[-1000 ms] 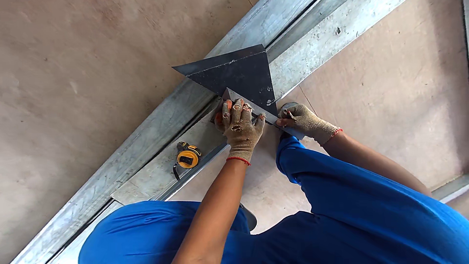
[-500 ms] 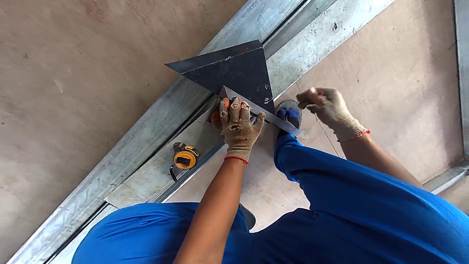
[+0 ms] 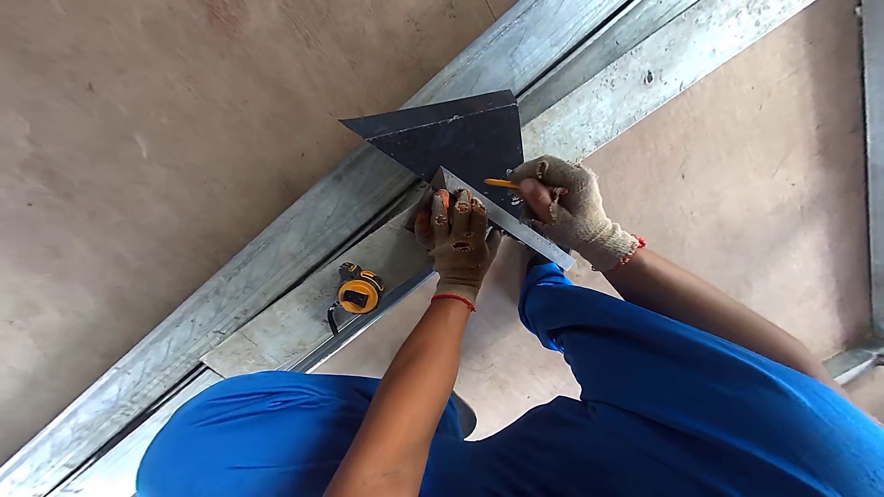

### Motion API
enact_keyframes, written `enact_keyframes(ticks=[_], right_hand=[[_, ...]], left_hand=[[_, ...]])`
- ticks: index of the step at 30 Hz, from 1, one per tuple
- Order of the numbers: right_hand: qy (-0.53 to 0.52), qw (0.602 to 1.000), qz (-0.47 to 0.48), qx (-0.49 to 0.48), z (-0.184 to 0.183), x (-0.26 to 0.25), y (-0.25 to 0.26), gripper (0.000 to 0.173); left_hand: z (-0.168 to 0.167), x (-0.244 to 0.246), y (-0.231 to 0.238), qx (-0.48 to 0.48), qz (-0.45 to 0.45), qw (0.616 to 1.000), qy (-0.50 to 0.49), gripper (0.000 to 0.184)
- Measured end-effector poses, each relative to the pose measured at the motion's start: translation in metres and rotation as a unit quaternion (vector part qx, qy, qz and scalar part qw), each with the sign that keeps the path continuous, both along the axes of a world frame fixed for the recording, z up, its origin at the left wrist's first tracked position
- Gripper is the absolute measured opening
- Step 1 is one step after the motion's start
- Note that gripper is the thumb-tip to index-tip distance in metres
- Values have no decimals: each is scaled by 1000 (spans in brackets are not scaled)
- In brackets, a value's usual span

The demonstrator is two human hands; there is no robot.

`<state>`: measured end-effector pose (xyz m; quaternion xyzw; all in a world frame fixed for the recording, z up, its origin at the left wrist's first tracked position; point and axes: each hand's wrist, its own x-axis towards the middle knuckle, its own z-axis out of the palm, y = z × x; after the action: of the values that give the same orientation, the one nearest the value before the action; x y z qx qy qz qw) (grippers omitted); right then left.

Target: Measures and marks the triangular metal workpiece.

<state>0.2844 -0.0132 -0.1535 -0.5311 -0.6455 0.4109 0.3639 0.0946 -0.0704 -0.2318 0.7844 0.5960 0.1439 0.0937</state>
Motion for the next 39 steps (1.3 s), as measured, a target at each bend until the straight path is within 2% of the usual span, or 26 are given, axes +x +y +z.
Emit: enact_keyframes(ticks=[4, 8, 13, 19, 26, 33, 39], right_hand=[[-88, 995, 29, 29, -8, -8, 3, 24], [-127, 990, 52, 17, -10, -14, 6, 24], [-124, 991, 59, 1, -8, -18, 11, 23], [-109, 993, 50, -22, -7, -16, 16, 24], [-108, 991, 63, -47, -8, -14, 25, 23], [-148, 976, 80, -140, 14, -6, 34, 14], [-156, 980, 85, -87, 7, -21, 37, 17]], left_hand=[[1, 0, 0, 3, 3, 1000, 4, 57], [-1, 0, 1, 2, 11, 1000, 2, 55], [0, 0, 2, -11, 13, 1000, 2, 57], [0, 1, 2, 21, 19, 1000, 14, 59], [1, 0, 2, -17, 10, 1000, -1, 57], [2, 1, 1, 1, 11, 1000, 3, 59], [9, -1, 3, -14, 2, 1000, -23, 58]])
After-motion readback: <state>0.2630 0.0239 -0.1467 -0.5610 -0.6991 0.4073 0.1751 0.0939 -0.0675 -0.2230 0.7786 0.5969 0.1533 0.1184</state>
